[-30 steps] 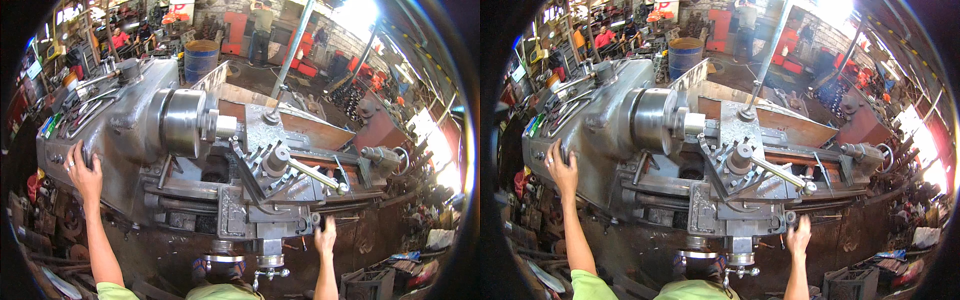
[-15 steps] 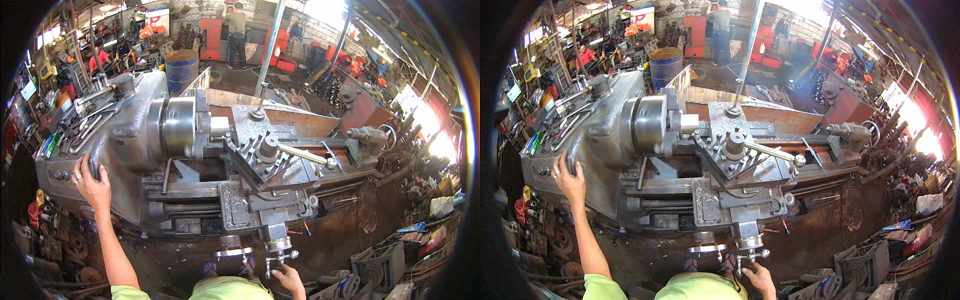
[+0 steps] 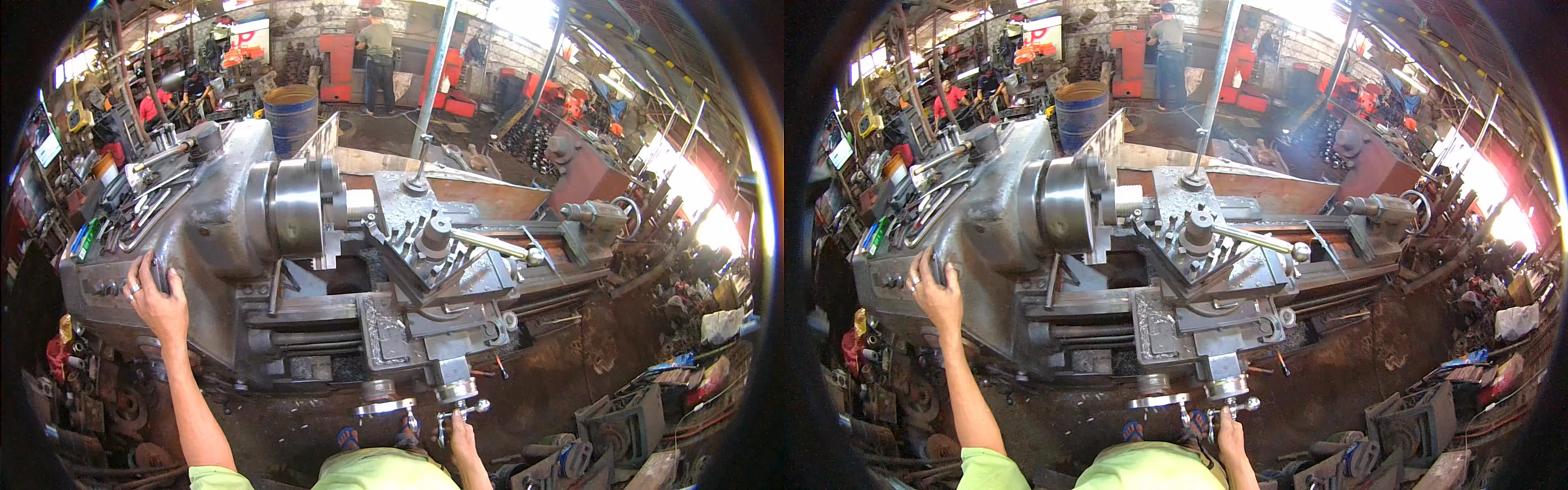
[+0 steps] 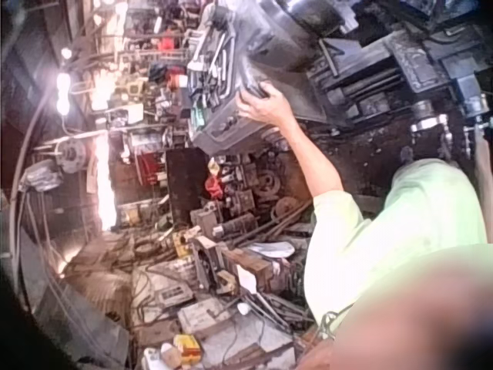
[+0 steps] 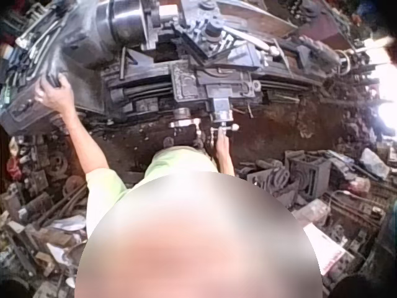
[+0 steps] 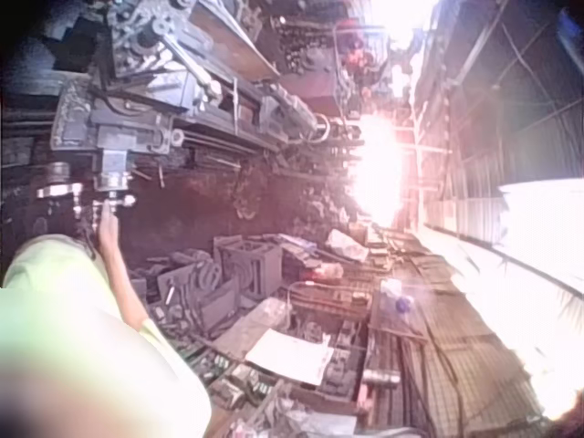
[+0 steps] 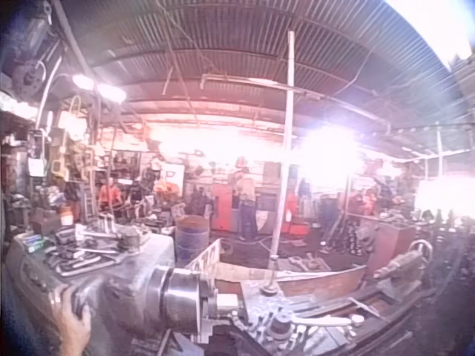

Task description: The person operates a metal lathe in a workshop, repeatedly turning the cross-slide and compound handwheels to advance the cutting tool against a rotating workpiece. The person uses both hands to control the tool position while the lathe runs, producing metal shavings.

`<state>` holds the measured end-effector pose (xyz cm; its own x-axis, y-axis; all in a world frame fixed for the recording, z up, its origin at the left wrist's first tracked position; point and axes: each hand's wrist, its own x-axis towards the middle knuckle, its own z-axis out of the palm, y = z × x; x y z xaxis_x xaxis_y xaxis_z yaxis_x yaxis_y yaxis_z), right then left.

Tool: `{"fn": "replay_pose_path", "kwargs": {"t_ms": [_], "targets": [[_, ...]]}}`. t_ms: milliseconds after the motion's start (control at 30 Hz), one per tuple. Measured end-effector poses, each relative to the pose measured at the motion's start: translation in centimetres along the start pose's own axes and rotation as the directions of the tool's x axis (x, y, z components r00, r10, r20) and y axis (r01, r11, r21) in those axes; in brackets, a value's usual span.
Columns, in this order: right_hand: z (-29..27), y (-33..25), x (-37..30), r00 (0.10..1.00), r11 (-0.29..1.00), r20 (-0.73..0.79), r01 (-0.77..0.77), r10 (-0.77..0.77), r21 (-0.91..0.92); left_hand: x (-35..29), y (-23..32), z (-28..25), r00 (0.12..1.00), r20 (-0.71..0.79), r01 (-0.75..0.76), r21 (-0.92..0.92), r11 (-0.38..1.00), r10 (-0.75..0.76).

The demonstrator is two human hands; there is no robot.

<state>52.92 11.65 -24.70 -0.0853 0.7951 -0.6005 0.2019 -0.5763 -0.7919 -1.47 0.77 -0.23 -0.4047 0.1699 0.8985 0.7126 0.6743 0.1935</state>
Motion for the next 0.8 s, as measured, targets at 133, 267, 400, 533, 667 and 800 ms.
{"fn": "replay_pose_path", "kwargs": {"t_ms": [133,267,400,533,667,800], "targets": [[0.2,-4.2,-3.1,0.979,0.929,0.134,-0.188,0.152,0.318,0.0,0.1,-0.2,1.000,-0.002,-0.019,0.009,1.000,0.019],[-5.2,-8.3,-3.8,0.994,0.997,0.099,0.043,-0.037,-0.065,0.1,0.2,-0.1,0.999,-0.020,-0.040,0.014,0.999,0.040],[-6.3,-6.9,-1.0,0.973,0.809,0.003,0.194,-0.231,-0.555,0.1,0.4,-0.1,0.999,-0.018,-0.028,0.010,1.000,0.028],[-3.1,-2.9,-0.6,0.970,0.600,0.001,0.150,-0.242,-0.786,0.1,0.6,-0.3,1.000,-0.005,-0.020,0.014,1.000,0.020],[-1.4,-1.6,-2.2,0.945,0.655,0.022,0.243,-0.327,-0.715,0.1,1.0,-0.5,1.000,0.008,-0.023,0.006,1.000,0.023],[-1.2,-1.9,-3.0,0.967,0.858,-0.108,0.150,-0.231,-0.492,0.2,1.3,-0.7,1.000,0.021,-0.024,0.001,1.000,0.024]]}}
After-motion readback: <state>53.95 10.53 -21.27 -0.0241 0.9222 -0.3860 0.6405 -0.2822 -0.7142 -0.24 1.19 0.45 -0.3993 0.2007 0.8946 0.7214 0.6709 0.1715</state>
